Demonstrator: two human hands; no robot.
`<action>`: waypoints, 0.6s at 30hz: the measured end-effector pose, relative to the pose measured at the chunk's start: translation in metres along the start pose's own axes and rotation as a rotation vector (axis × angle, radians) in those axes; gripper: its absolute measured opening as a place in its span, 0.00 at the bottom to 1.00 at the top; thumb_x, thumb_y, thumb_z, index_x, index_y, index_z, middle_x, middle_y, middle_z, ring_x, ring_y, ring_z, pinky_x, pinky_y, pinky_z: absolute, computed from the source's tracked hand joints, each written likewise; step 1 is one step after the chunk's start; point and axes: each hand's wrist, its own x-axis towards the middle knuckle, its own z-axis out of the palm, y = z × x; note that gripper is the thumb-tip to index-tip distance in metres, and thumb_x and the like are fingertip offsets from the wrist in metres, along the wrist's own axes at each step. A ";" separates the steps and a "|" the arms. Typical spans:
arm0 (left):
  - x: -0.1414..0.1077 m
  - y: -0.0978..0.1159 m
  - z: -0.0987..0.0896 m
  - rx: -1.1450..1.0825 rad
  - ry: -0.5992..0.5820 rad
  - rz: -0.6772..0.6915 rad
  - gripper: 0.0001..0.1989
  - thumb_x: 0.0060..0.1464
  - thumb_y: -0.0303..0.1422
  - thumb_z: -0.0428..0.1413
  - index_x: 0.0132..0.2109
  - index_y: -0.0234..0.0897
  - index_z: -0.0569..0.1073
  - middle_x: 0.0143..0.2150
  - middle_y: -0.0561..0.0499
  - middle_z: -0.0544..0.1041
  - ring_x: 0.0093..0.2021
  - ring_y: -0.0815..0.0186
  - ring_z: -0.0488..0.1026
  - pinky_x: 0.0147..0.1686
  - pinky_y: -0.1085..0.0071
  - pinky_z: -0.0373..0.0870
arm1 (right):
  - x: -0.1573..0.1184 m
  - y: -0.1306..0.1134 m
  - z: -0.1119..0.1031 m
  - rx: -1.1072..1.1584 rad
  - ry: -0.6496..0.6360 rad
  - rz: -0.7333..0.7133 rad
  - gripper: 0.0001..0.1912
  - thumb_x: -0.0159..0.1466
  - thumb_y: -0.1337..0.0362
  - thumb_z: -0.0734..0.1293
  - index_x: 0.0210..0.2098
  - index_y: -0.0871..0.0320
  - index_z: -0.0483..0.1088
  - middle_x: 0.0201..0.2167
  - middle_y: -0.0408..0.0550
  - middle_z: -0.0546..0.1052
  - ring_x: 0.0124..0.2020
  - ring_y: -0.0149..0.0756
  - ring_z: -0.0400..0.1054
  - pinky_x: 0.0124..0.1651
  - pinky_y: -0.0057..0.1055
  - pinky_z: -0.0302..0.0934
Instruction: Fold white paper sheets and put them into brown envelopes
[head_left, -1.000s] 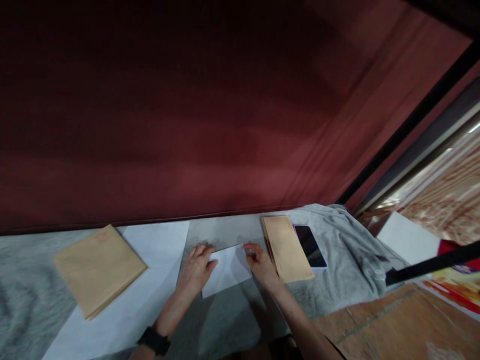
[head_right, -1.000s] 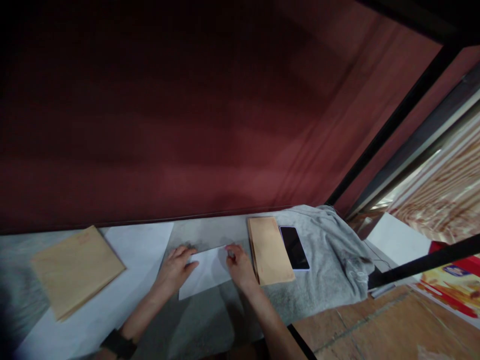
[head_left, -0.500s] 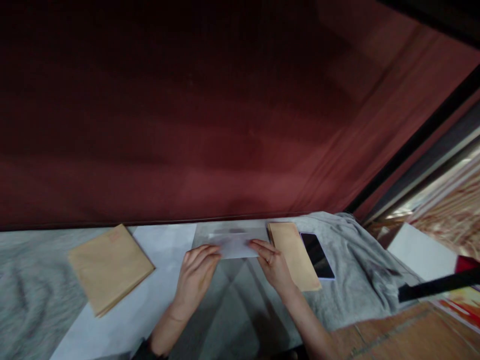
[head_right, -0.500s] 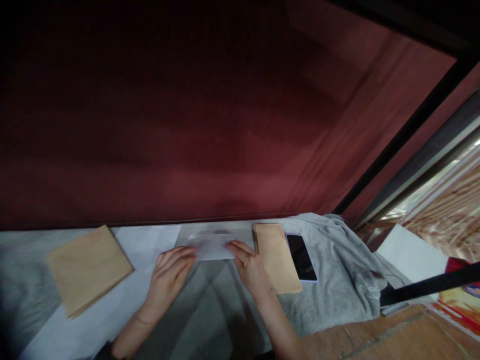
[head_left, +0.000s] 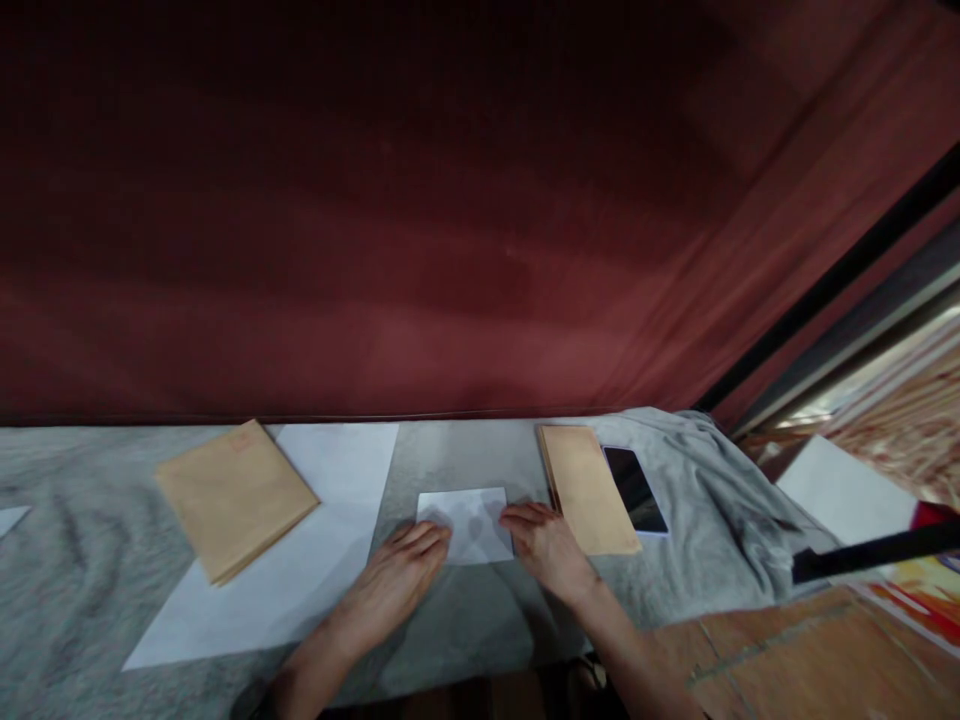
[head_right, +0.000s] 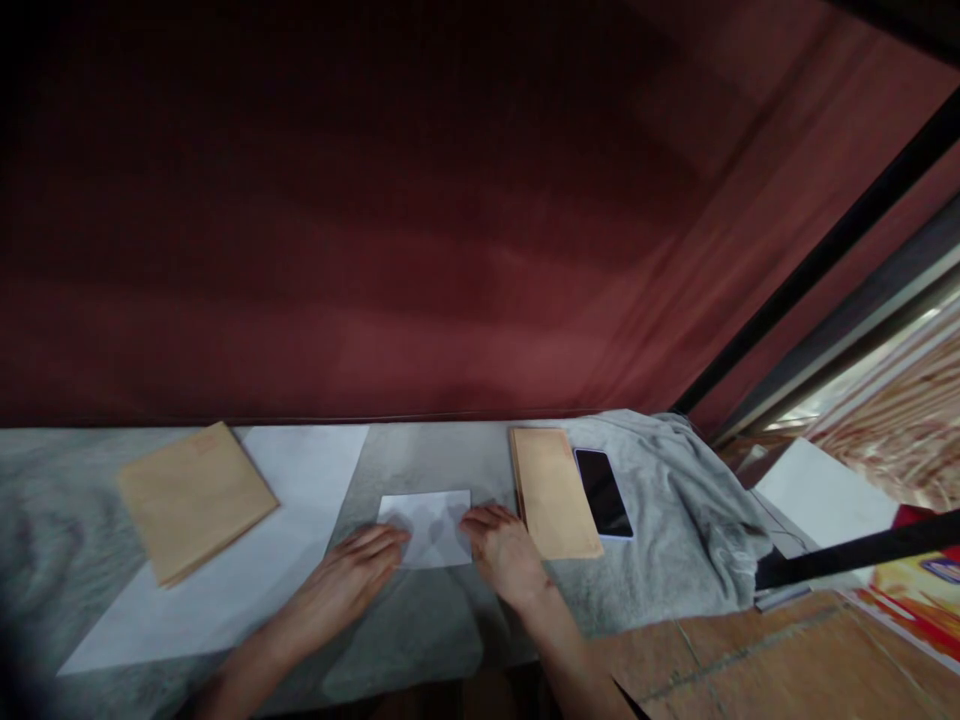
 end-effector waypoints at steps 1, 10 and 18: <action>0.000 0.001 -0.001 -0.005 -0.006 -0.004 0.11 0.65 0.26 0.51 0.46 0.42 0.77 0.53 0.50 0.80 0.55 0.59 0.74 0.56 0.60 0.70 | 0.001 -0.004 0.005 0.039 0.030 0.022 0.21 0.65 0.77 0.61 0.49 0.52 0.78 0.51 0.47 0.80 0.52 0.40 0.73 0.59 0.40 0.67; -0.002 -0.002 0.010 -0.027 0.032 -0.039 0.15 0.66 0.25 0.48 0.53 0.40 0.75 0.55 0.48 0.79 0.56 0.60 0.75 0.58 0.59 0.68 | 0.005 -0.038 0.054 0.052 0.024 0.075 0.25 0.72 0.62 0.62 0.67 0.61 0.64 0.69 0.56 0.63 0.70 0.47 0.56 0.72 0.48 0.52; 0.005 0.002 0.017 0.030 0.039 -0.107 0.16 0.67 0.35 0.50 0.57 0.38 0.74 0.60 0.45 0.76 0.60 0.57 0.72 0.61 0.56 0.66 | 0.003 -0.031 0.060 -0.151 0.088 0.067 0.28 0.76 0.56 0.54 0.71 0.60 0.55 0.72 0.53 0.57 0.73 0.42 0.50 0.73 0.46 0.49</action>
